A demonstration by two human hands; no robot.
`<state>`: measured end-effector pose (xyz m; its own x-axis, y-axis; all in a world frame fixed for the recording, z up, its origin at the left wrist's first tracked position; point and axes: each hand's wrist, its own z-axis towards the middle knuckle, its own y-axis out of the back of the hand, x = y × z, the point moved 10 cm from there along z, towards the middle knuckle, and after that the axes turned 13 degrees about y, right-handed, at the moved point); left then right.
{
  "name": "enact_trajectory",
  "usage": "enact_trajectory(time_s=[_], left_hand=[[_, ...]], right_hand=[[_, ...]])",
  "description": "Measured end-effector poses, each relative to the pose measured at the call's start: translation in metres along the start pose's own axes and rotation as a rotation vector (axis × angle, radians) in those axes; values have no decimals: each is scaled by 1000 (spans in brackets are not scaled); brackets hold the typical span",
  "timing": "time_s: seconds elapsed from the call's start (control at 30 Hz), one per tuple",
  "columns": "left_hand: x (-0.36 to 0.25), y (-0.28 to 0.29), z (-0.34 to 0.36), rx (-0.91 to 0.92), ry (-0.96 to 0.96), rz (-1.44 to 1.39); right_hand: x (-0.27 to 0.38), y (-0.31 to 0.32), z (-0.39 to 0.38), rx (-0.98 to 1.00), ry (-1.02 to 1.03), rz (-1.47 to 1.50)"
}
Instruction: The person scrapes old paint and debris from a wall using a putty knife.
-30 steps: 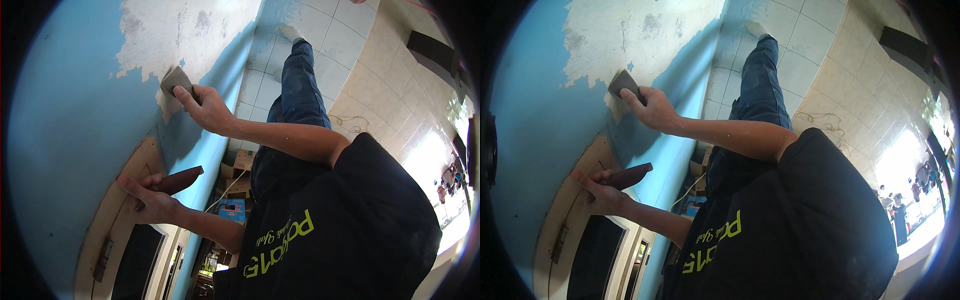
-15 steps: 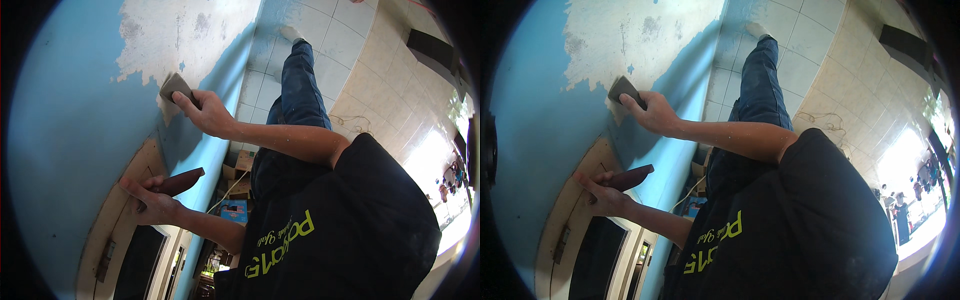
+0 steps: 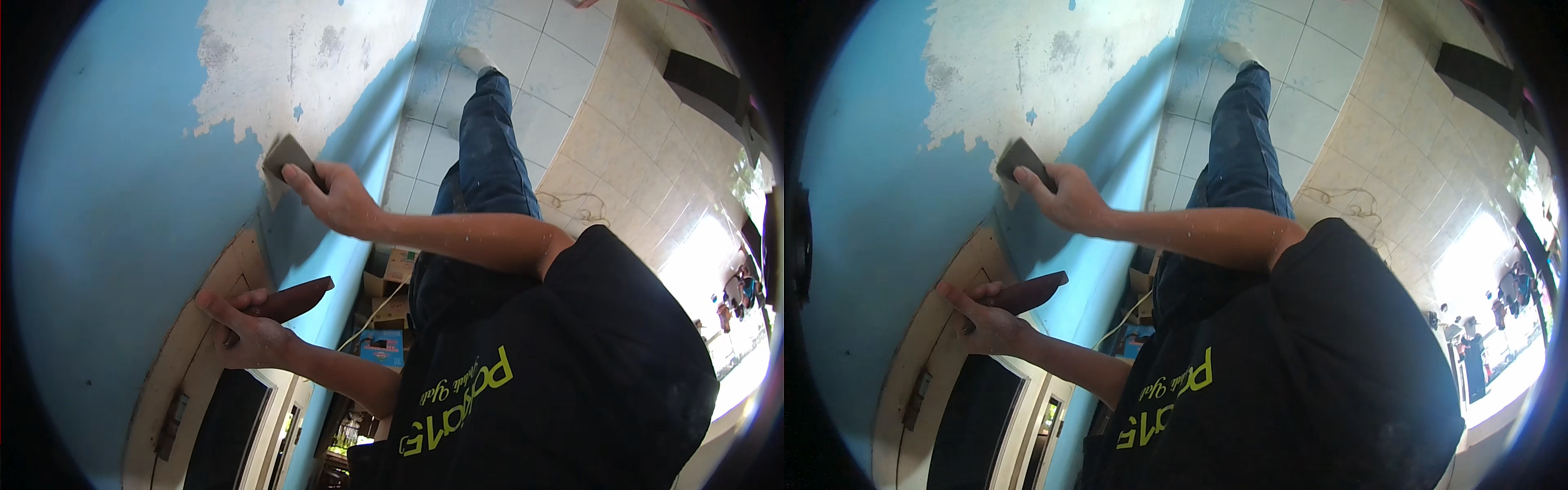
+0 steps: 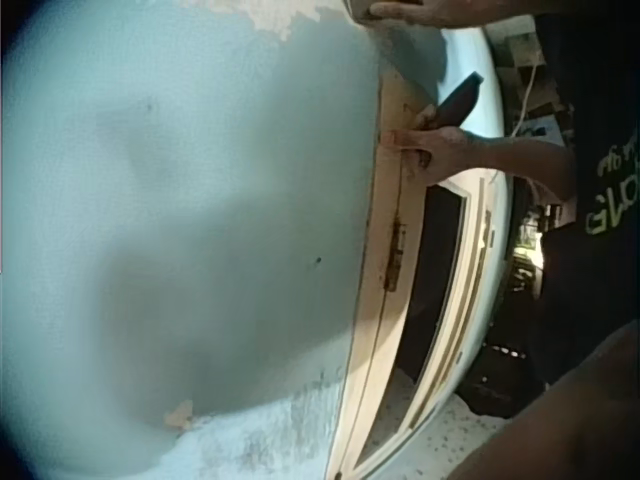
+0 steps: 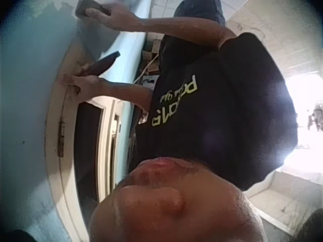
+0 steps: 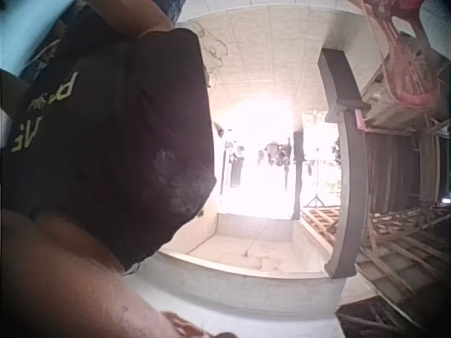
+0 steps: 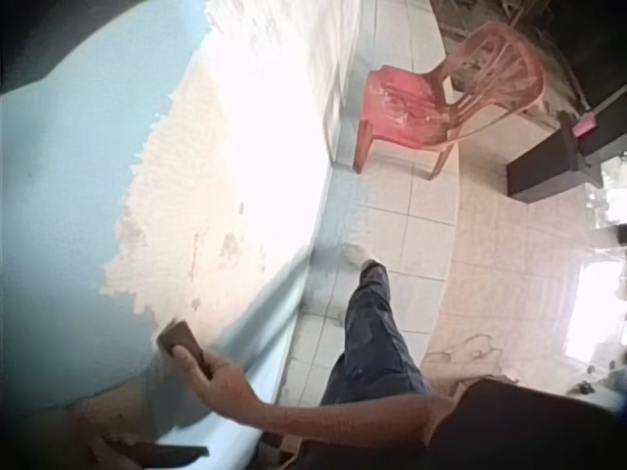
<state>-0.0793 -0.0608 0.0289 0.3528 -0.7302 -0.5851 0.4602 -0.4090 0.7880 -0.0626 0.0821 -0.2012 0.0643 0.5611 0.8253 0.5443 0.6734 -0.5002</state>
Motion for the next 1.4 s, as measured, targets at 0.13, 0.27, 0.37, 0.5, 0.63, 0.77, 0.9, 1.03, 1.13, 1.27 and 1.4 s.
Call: enact_trajectory(time_s=[0.13,0.27,0.37,0.5,0.63,0.77,0.9,1.03,1.13,1.27,1.4], left_hand=[[-3,2,-3,-6,-37,2],[2,-1,2,28,30,-32],[8,1,5,14,55,-7],[-2,-1,0,3,-14,-5],[0,-4,0,-2,8,-25],[-1,-1,0,-3,-3,-19],[2,-1,-1,17,28,-10],[2,-1,0,10,-8,-34],[-3,-8,-2,-9,-15,-36],[5,3,4,-11,26,-16],[5,-5,1,21,38,-26]], right_hand=[[11,0,15,-11,-63,84],[-1,-5,-13,-52,-28,76],[-10,-6,-7,72,-147,57],[-8,-9,-11,61,-138,125],[-11,-11,-11,43,-121,112],[12,-3,14,-55,-41,124],[2,-8,-9,-46,3,108],[32,6,24,-54,-104,139],[7,1,1,-52,-28,74],[10,-4,5,-22,-82,75],[10,-6,-2,-74,-39,154]])
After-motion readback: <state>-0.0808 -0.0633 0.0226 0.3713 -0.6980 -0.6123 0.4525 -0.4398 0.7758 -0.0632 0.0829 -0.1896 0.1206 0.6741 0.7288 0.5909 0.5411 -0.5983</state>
